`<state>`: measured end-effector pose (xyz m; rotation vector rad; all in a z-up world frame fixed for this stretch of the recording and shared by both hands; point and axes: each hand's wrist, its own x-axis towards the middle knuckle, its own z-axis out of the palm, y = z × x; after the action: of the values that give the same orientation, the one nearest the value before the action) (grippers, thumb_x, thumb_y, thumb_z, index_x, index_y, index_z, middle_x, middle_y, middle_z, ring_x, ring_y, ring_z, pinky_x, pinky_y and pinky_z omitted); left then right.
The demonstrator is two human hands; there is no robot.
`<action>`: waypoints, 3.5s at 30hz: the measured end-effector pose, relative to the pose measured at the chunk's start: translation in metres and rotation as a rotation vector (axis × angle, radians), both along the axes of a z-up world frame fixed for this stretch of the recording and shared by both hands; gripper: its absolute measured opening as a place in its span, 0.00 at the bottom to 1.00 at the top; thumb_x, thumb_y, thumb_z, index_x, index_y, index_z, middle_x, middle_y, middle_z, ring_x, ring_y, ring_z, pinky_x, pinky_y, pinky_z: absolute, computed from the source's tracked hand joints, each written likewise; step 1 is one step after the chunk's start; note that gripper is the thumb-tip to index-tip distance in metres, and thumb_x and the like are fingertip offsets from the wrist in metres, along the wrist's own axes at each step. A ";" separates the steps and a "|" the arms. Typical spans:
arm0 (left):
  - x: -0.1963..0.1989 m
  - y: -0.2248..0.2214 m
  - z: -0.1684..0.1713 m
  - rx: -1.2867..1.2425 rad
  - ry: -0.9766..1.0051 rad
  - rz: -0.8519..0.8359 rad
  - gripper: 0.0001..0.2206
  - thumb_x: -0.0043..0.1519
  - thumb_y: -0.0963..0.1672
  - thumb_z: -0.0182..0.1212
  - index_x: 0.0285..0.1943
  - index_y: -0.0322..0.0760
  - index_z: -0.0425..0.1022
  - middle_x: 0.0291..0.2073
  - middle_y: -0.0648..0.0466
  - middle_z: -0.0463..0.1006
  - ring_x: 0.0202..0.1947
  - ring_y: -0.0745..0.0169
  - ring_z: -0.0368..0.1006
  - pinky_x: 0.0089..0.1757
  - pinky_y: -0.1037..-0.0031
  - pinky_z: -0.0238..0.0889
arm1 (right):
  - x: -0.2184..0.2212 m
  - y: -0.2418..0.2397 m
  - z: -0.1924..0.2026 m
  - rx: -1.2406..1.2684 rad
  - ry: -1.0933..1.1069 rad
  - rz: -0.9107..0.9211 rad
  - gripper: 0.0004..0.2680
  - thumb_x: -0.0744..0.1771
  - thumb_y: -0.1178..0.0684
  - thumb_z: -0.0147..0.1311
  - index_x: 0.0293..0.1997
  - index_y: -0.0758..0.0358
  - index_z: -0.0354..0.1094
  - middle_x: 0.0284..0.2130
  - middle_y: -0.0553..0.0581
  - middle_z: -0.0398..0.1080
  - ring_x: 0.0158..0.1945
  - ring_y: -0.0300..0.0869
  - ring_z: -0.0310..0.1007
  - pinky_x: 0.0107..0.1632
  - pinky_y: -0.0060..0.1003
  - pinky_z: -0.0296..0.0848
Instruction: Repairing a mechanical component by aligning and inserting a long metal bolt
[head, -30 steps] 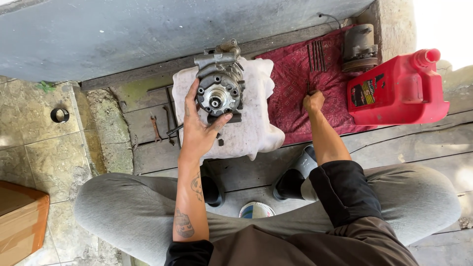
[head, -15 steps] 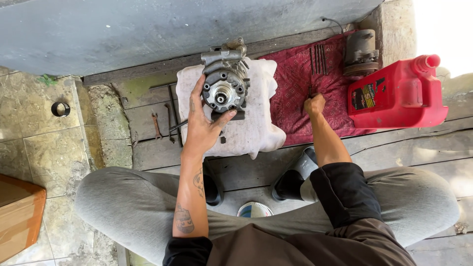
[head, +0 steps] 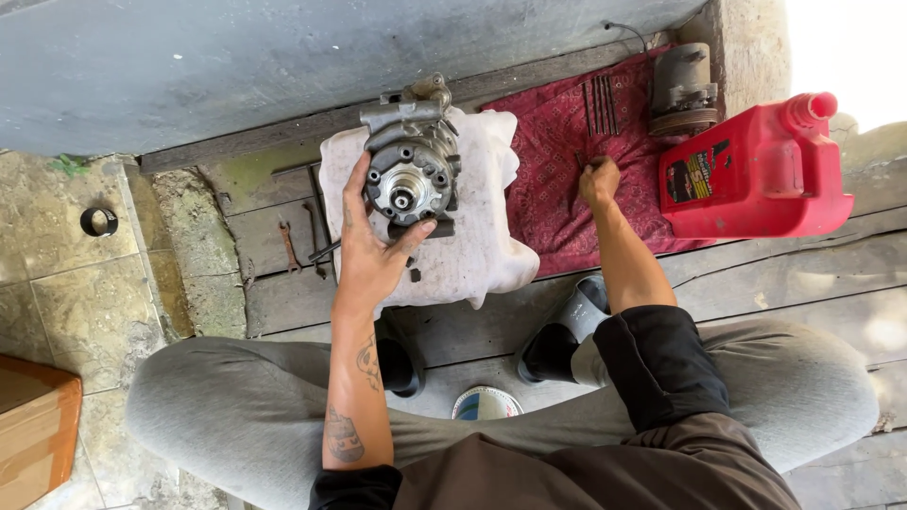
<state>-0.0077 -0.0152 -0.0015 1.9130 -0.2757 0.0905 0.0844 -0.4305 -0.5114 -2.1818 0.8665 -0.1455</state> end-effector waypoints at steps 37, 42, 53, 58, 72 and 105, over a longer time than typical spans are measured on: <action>0.003 -0.006 0.005 -0.015 0.026 0.028 0.47 0.52 0.39 0.77 0.77 0.30 0.46 0.64 0.26 0.63 0.65 0.24 0.64 0.63 0.41 0.56 | 0.058 -0.008 0.024 -0.229 -0.015 0.214 0.05 0.59 0.58 0.52 0.34 0.66 0.67 0.28 0.67 0.74 0.38 0.63 0.78 0.39 0.51 0.80; 0.006 -0.010 0.011 -0.003 0.016 0.027 0.47 0.52 0.39 0.77 0.77 0.28 0.46 0.64 0.25 0.62 0.64 0.22 0.63 0.63 0.41 0.56 | 0.080 -0.034 -0.122 -0.867 -0.414 0.290 0.25 0.63 0.55 0.54 0.63 0.87 0.53 0.43 0.81 0.64 0.42 0.69 0.69 0.46 0.56 0.74; 0.005 -0.006 0.008 -0.021 0.057 0.037 0.47 0.52 0.41 0.78 0.78 0.31 0.47 0.67 0.27 0.59 0.67 0.24 0.60 0.64 0.42 0.54 | 0.072 -0.004 -0.079 -0.847 -0.317 0.190 0.11 0.64 0.54 0.45 0.45 0.72 0.64 0.31 0.61 0.62 0.32 0.55 0.70 0.38 0.42 0.73; 0.004 -0.001 0.003 -0.005 0.034 0.049 0.47 0.52 0.44 0.79 0.78 0.34 0.49 0.69 0.30 0.57 0.70 0.28 0.57 0.65 0.46 0.54 | 0.081 0.006 0.006 -0.101 0.131 0.114 0.10 0.63 0.51 0.57 0.41 0.69 0.75 0.33 0.70 0.76 0.45 0.62 0.78 0.45 0.54 0.78; -0.004 0.022 -0.001 0.033 -0.190 -0.011 0.42 0.56 0.45 0.75 0.76 0.34 0.50 0.71 0.40 0.60 0.69 0.41 0.61 0.66 0.57 0.55 | 0.050 0.120 0.424 -0.003 -0.766 0.604 0.05 0.68 0.65 0.58 0.47 0.70 0.68 0.32 0.57 0.72 0.31 0.39 0.68 0.36 0.32 0.71; -0.045 0.036 0.095 -0.335 -0.597 0.257 0.04 0.61 0.37 0.69 0.43 0.32 0.81 0.35 0.47 0.84 0.36 0.56 0.82 0.40 0.66 0.74 | -0.078 0.244 0.580 0.190 -0.875 1.281 0.06 0.68 0.64 0.58 0.50 0.71 0.75 0.36 0.67 0.74 0.39 0.56 0.75 0.42 0.48 0.72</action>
<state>-0.0530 0.0211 0.0933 1.5399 -0.3820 0.8355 0.0065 -0.1864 0.0685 -1.8002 -0.9607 -0.3061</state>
